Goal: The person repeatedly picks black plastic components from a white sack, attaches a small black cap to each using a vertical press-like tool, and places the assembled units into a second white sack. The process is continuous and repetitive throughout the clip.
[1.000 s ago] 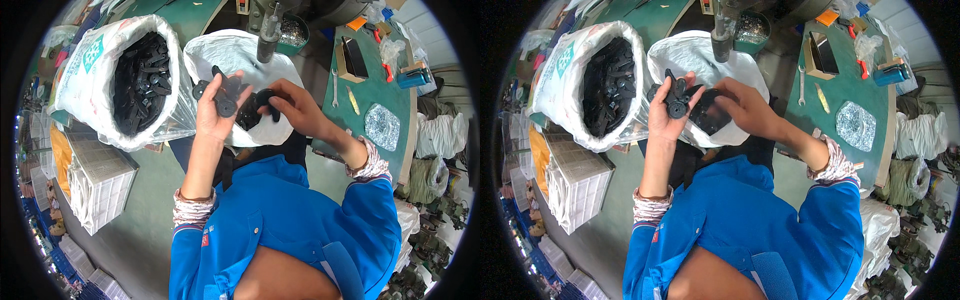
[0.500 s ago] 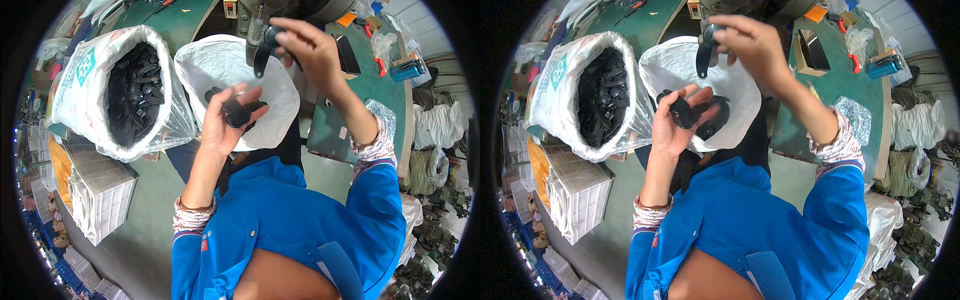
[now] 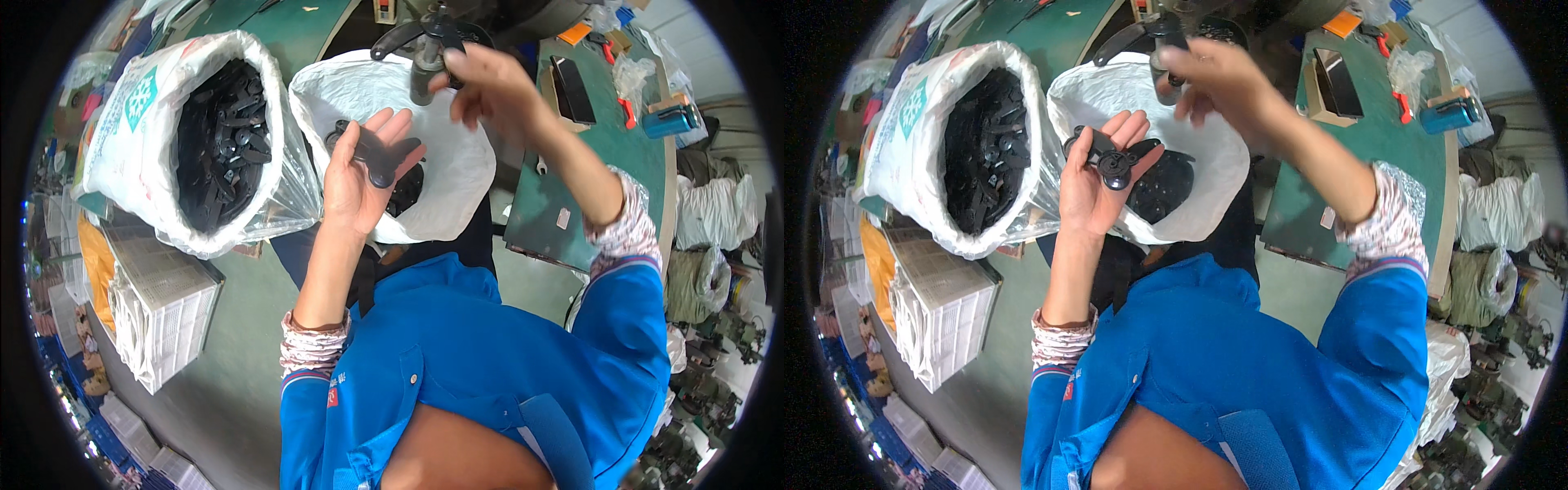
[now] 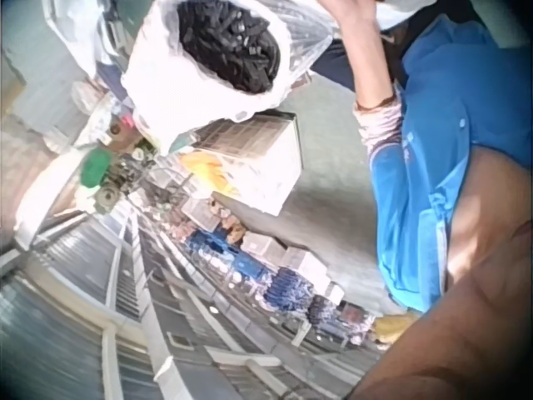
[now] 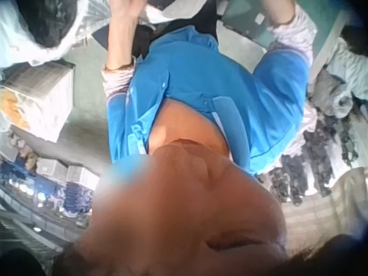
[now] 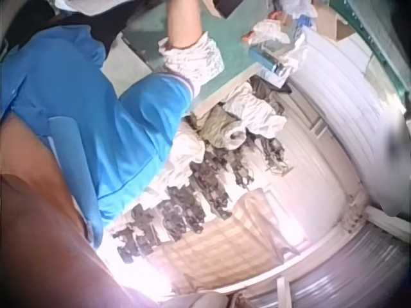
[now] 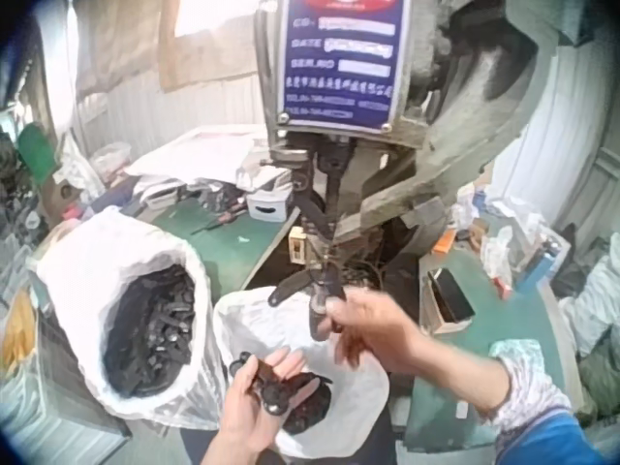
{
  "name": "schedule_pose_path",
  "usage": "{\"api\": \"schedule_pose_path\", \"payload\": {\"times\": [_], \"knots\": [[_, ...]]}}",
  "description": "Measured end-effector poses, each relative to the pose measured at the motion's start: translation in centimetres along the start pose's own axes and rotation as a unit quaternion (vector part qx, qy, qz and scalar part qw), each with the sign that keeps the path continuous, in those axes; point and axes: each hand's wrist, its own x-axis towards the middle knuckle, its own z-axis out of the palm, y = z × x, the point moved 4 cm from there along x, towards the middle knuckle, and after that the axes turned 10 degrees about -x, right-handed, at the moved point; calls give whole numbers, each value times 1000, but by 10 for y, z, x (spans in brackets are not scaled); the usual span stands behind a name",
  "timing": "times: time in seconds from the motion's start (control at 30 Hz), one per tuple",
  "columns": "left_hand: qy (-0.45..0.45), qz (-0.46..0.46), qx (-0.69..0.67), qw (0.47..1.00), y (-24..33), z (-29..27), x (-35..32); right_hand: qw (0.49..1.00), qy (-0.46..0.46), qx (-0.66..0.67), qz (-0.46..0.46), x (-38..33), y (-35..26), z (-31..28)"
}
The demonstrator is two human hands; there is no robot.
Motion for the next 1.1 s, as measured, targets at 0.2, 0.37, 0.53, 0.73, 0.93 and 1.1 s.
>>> {"api": "schedule_pose_path", "payload": {"times": [0.2, 0.37, 0.53, 0.73, 0.93, 1.1], "knots": [[25, -109, 38, 993, -20, 4, -5, 735, 44, -509, -445, -46, 32, 49], [55, -136, 38, 988, -26, 10, -13, 699, 25, -512, -498, -56, 21, 52], [53, -142, 24, 988, -32, 9, -17, 668, 1, -494, -557, -60, 14, 52], [-32, -162, 211, 963, -31, 17, -21, 891, 50, -364, -269, -62, -4, 36], [-111, -252, 294, 915, -42, 23, -22, 872, -67, -385, -296, -47, 20, 33], [-103, -220, 260, 934, -43, 24, -22, 955, 26, -237, -176, -35, -4, 5]]}}
